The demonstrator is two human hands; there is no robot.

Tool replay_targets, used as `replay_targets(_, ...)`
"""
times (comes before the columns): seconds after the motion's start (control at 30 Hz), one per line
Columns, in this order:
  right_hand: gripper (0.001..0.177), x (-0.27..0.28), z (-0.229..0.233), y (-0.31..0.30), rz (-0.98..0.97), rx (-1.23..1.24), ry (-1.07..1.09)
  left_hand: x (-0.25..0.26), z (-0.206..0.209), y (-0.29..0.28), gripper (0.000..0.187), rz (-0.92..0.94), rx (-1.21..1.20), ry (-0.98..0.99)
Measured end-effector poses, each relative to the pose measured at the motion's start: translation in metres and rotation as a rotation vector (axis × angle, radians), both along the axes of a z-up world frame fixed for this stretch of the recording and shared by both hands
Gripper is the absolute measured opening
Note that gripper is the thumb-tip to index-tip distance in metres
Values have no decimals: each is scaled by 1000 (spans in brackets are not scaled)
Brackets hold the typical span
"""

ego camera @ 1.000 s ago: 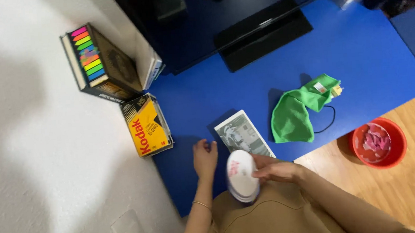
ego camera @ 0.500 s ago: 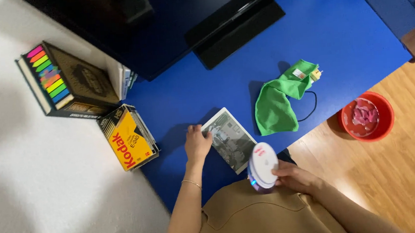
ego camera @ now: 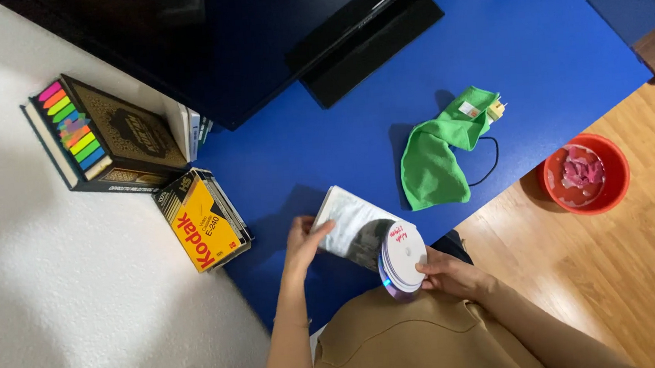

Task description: The person is organizing and sorting various items on a blue desk, including CDs, books, boxes, and a cleaning cloth.

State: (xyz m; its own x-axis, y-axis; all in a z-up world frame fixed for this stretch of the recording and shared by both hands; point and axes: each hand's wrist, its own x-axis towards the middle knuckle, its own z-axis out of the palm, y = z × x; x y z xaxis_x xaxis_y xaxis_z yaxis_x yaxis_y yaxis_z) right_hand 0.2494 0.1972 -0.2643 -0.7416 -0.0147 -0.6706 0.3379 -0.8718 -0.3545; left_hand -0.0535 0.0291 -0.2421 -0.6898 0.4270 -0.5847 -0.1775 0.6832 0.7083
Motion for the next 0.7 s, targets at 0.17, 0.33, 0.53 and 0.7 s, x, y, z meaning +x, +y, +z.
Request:
replay_targets(0.17,74,10,41,18,6,199,-41,31,125,-1,99,252,197,-477)
replay_targets(0.33,65,20,137,76,176,297,125,43,85,-35,69,500,407,-541)
replay_targets(0.53,75,31,169,102,597,335,219,36,93,-32,59,625,692,-579)
replay_targets(0.7,72,10,193,91,697,262,229,36,140,-11,60,540,713,-550)
